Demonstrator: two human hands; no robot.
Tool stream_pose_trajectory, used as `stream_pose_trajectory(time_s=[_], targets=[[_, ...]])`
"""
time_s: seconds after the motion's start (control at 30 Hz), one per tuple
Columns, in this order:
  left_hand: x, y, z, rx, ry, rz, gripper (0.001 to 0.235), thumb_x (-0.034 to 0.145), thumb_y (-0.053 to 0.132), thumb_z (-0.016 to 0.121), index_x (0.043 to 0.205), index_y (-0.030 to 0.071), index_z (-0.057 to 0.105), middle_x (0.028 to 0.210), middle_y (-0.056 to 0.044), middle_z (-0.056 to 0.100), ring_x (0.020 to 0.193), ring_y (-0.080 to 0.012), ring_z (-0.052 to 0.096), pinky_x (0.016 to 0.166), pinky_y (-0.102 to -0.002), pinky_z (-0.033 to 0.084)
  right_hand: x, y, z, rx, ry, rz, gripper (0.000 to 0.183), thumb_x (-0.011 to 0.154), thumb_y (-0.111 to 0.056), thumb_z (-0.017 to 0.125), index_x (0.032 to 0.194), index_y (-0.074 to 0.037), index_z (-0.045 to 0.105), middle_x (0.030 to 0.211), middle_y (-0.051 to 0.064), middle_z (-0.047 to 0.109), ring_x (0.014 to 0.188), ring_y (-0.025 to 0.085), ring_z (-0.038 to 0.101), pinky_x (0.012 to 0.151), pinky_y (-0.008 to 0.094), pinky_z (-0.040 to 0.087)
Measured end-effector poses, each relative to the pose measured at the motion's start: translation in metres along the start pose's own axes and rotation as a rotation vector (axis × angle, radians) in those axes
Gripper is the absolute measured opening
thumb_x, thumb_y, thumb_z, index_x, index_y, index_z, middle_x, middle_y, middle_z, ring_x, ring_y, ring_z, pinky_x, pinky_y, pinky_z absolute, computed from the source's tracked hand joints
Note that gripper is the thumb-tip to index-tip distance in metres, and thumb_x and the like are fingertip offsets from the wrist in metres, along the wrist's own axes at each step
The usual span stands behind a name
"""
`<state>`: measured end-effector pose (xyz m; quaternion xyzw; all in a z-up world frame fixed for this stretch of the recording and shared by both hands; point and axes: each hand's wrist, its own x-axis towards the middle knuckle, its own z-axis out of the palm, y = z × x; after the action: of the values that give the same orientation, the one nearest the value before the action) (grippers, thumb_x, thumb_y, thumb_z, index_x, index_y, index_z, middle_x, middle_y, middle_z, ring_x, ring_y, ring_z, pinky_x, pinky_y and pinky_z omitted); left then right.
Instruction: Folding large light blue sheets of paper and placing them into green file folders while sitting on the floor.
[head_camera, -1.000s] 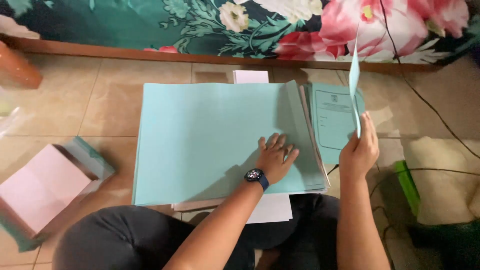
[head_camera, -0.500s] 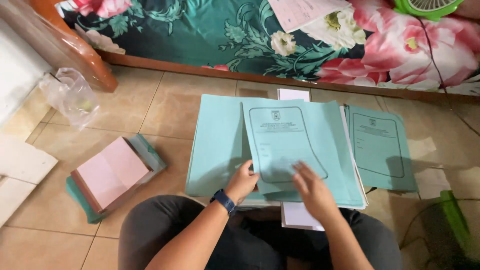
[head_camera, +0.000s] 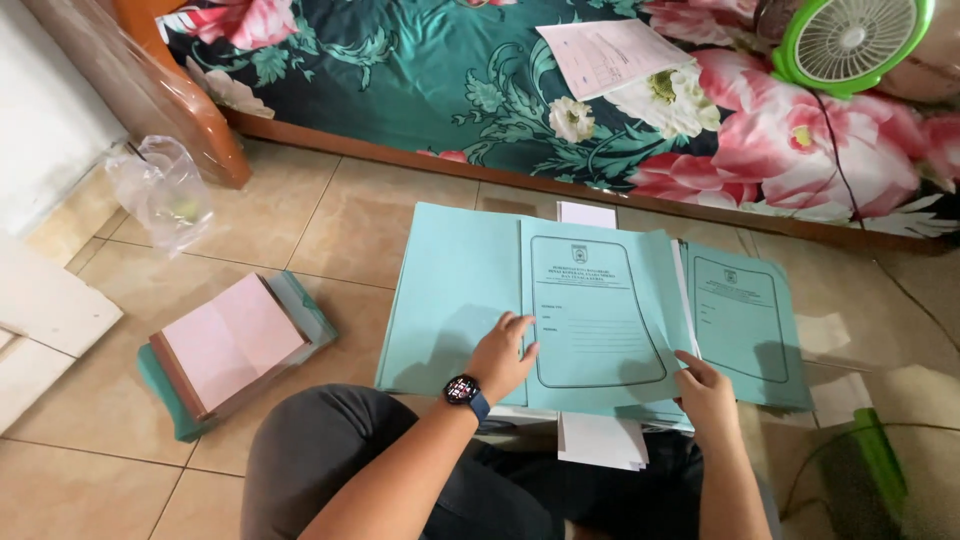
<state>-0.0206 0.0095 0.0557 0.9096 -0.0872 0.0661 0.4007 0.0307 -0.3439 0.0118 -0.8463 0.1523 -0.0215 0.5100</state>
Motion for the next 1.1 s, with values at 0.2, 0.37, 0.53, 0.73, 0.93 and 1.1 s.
stream_pose_trajectory(time_s=[0.2,0.37,0.53,0.73,0.93,1.1], targets=[[0.005,-0.013,0.022,-0.140,-0.157,0.057,0.024,0.098,0.017,0.058,0.116,0.006,0.069,0.093,-0.010,0.072,0.085,-0.0259,0.073,0.068,-0.036,0.061,-0.012,-0.005,0.005,-0.090,-0.095,-0.017,0.047,0.098,-0.014,0.062,0.144,-0.003,0.063,0.113,0.025,0.072,0.104,0.033,0.068,0.084,0.048,0.052],[0.005,-0.015,0.030,-0.124,-0.177,0.073,0.024,0.096,0.020,0.061,0.114,0.006,0.070,0.094,-0.008,0.070,0.087,-0.0229,0.072,0.071,-0.036,0.060,-0.051,-0.065,0.010,0.050,-0.163,-0.075,0.051,0.097,-0.006,0.058,0.146,0.005,0.050,0.143,0.038,0.051,0.135,0.053,0.047,0.108,0.065,0.039],[0.005,-0.007,0.025,-0.192,-0.240,0.021,0.034,0.096,0.035,0.062,0.117,0.009,0.071,0.101,-0.010,0.072,0.093,-0.0273,0.070,0.078,-0.041,0.059,-0.065,-0.066,0.034,0.257,-0.272,-0.332,0.059,0.081,0.018,0.047,0.138,0.000,0.051,0.149,0.030,0.049,0.142,0.054,0.039,0.115,0.068,0.030],[0.007,-0.012,0.034,-0.361,-0.243,-0.234,0.053,0.096,0.061,0.049,0.082,0.013,0.068,0.079,0.001,0.070,0.070,-0.0164,0.063,0.071,-0.030,0.049,-0.123,-0.102,0.078,-0.108,-0.351,-0.576,0.062,0.067,0.013,0.058,0.125,-0.010,0.060,0.156,0.009,0.050,0.145,0.032,0.047,0.113,0.041,0.041],[0.012,-0.023,0.037,-0.507,-0.136,-0.131,0.023,0.100,0.026,0.061,0.095,0.007,0.072,0.066,0.003,0.058,0.060,-0.0106,0.046,0.059,-0.028,0.042,-0.128,-0.104,0.091,-0.282,-0.344,-0.608,0.052,0.070,0.005,0.061,0.121,-0.007,0.066,0.156,0.008,0.050,0.143,0.031,0.048,0.108,0.041,0.045],[0.017,-0.030,0.045,-0.611,-0.079,-0.244,0.030,0.094,0.029,0.067,0.105,0.003,0.077,0.088,0.000,0.076,0.070,-0.0084,0.062,0.068,-0.023,0.052,-0.119,-0.097,0.088,-0.248,-0.143,-0.711,0.071,0.079,-0.014,0.077,0.142,-0.003,0.047,0.152,0.019,0.046,0.140,0.036,0.047,0.113,0.044,0.040]])
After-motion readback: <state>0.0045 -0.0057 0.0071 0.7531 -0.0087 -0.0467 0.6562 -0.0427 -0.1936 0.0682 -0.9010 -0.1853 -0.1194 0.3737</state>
